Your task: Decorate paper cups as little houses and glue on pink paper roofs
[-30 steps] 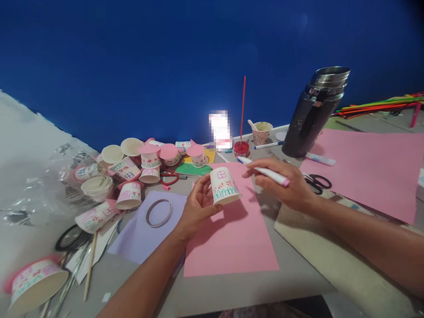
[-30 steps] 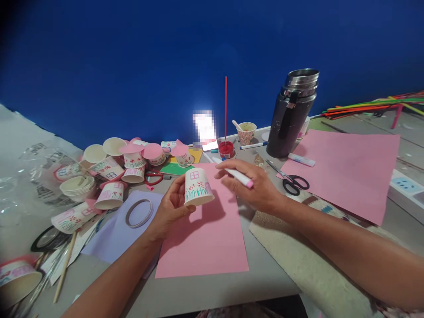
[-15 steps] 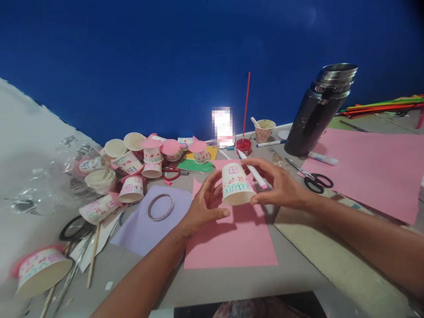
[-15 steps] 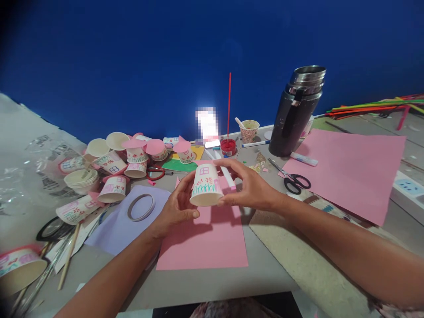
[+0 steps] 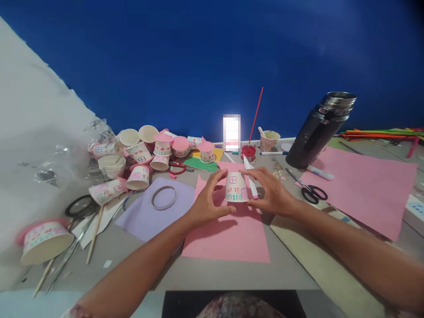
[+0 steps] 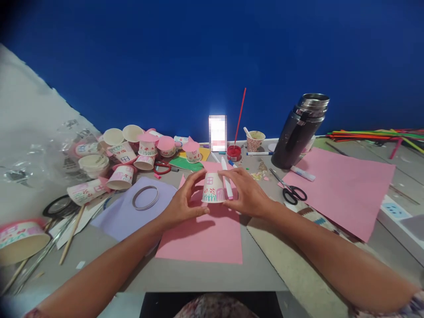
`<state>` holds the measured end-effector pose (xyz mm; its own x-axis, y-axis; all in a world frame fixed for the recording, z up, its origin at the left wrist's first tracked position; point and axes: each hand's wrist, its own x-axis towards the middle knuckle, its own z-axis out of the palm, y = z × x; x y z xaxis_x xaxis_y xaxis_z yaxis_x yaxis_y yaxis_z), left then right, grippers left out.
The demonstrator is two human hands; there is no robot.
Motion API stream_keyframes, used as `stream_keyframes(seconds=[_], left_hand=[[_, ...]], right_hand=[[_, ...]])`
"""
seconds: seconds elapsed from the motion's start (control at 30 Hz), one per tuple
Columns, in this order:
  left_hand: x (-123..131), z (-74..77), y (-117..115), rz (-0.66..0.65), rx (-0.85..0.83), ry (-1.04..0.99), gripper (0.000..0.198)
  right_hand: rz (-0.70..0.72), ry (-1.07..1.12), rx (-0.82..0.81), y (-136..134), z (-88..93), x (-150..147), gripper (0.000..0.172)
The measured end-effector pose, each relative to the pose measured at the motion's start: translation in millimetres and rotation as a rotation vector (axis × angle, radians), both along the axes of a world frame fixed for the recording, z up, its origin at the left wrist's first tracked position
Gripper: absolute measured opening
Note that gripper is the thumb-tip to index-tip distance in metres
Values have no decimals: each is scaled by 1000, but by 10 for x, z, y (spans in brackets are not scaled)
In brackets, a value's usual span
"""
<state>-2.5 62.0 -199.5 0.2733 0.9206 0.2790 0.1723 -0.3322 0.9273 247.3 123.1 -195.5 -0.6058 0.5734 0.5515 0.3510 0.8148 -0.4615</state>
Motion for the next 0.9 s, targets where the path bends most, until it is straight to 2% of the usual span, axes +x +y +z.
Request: stream_keyframes(seconds=[0.07,0.17,0.27,0.33,0.4,0.5,0.57,0.63,0.7,0.73,0.83,0.9], left_hand=[[4,4,5,13,44,86,96],[-13,7,35,11,73,144,89],[-71,-12,90,-9,79,79,82],[-107,-35,129,30,103,58,80],[-111,-62,156,129,204,145,78],[-38,-105,159,256,416,342,69],[26,-121,144,223,488,426,65],[49,-96,130,128,487,463,76],[-1,-3,134,90,446,436,85],[-52,71,143,123,410,400,80],[-253,360,173,314,174,320,41],[-359,536,162,358,7,403,29]], right_hand=[[14,-35,55,-6,-21,-8,75],[40,-30,35,-5,9,12,81],[44,62,-87,13,84,61,83],[25,164,-201,44,114,93,81],[-13,284,-299,90,108,112,75],[-98,387,-349,164,57,114,56],[-143,375,-329,193,27,108,45],[-167,333,-297,198,20,104,42],[-183,299,-259,183,35,103,40],[-192,289,-240,173,48,103,37],[-222,289,-204,151,76,108,26],[-221,296,-228,154,68,120,26]])
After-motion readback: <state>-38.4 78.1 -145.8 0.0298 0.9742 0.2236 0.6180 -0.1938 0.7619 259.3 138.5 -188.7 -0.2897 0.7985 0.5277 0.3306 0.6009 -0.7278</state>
